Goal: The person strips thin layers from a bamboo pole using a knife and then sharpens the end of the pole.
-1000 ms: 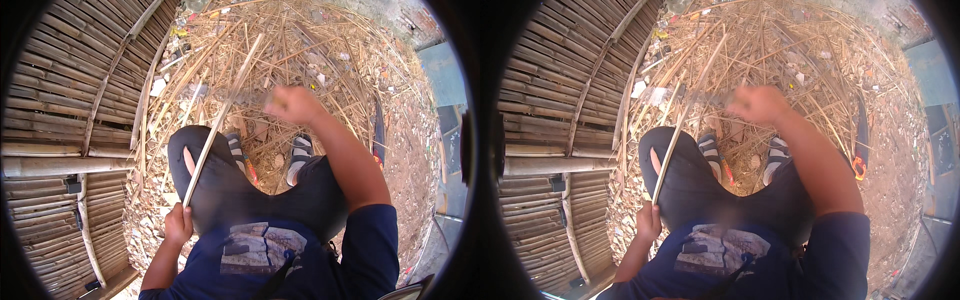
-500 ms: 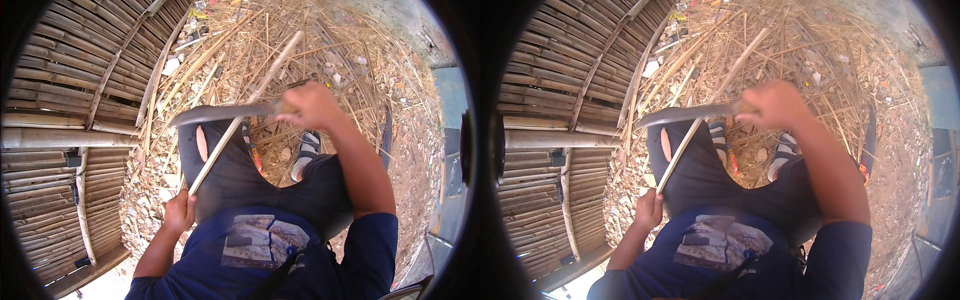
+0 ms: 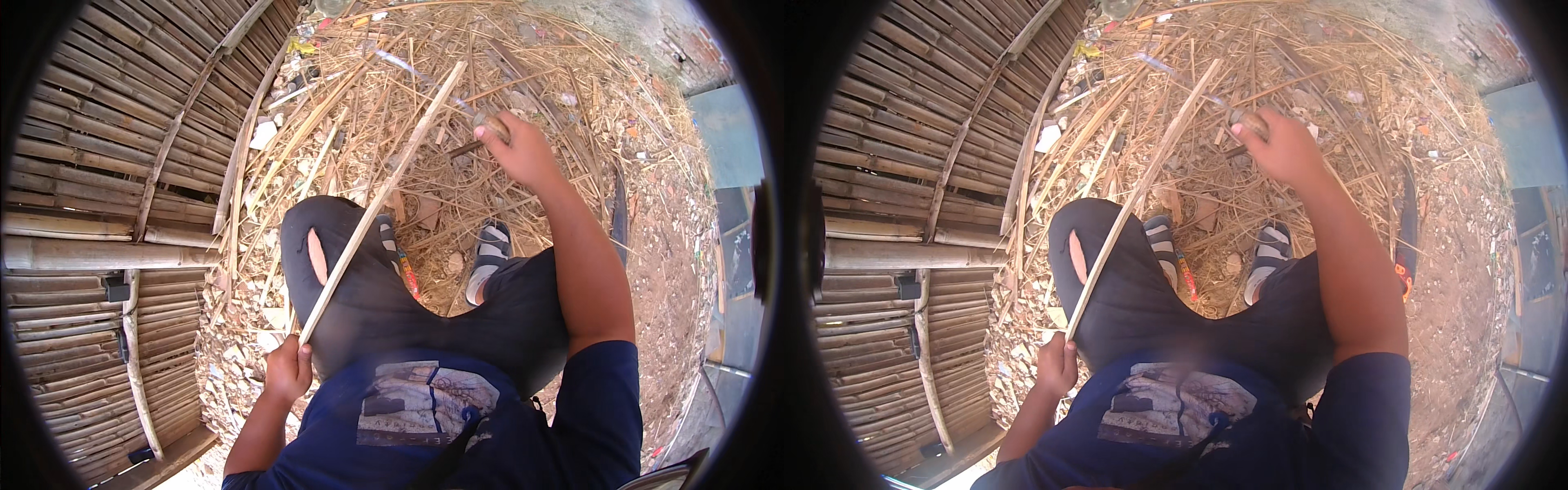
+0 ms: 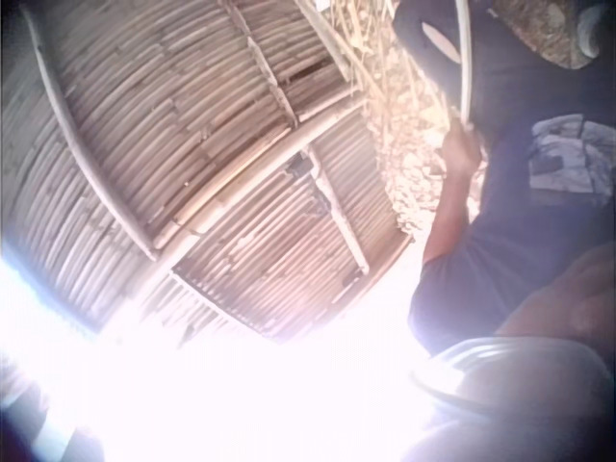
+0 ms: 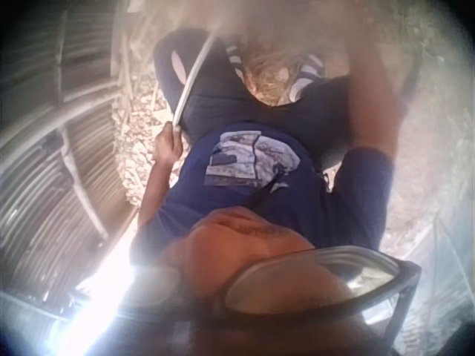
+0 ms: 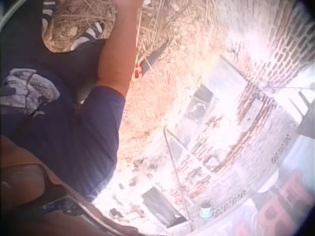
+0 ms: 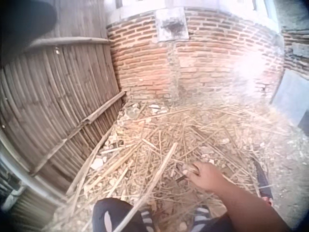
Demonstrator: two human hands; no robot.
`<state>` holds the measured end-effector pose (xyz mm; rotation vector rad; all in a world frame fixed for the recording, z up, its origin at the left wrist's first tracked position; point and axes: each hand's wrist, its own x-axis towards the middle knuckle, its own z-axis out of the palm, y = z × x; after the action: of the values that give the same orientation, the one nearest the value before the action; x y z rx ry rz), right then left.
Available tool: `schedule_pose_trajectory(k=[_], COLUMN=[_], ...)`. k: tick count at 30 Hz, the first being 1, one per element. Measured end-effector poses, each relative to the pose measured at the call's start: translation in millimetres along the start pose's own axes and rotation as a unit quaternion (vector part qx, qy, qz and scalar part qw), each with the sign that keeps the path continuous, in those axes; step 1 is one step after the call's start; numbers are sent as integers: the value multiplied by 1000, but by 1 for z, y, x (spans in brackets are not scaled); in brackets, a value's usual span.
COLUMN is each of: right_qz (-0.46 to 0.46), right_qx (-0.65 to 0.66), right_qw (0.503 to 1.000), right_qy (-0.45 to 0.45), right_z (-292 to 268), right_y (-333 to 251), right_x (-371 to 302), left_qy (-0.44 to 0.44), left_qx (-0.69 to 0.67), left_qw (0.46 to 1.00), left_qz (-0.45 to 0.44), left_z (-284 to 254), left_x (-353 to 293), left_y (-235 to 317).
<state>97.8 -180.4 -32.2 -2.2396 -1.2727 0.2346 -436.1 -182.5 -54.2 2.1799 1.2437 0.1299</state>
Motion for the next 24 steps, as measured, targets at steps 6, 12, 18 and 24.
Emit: schedule_pose_trajectory(k=[6,12,18,24], right_qz=[119,-30,-256,-244], right_qx=[194,172,-21,-85], right_qw=[972,984,960,960], right_qy=[55,24,-113,-111], right_z=[-14,-28,-3,12], right_y=[35,-17,-49,-34], right_x=[12,-18,-43,-33], left_qy=[41,56,39,81], left_qx=[33,12,52,182], left_qw=[998,998,998,979], left_qz=[18,39,15,43], left_z=[7,8,0,-2], left_x=[-3,-3,-13,-42], left_y=[-1,5,0,-15])
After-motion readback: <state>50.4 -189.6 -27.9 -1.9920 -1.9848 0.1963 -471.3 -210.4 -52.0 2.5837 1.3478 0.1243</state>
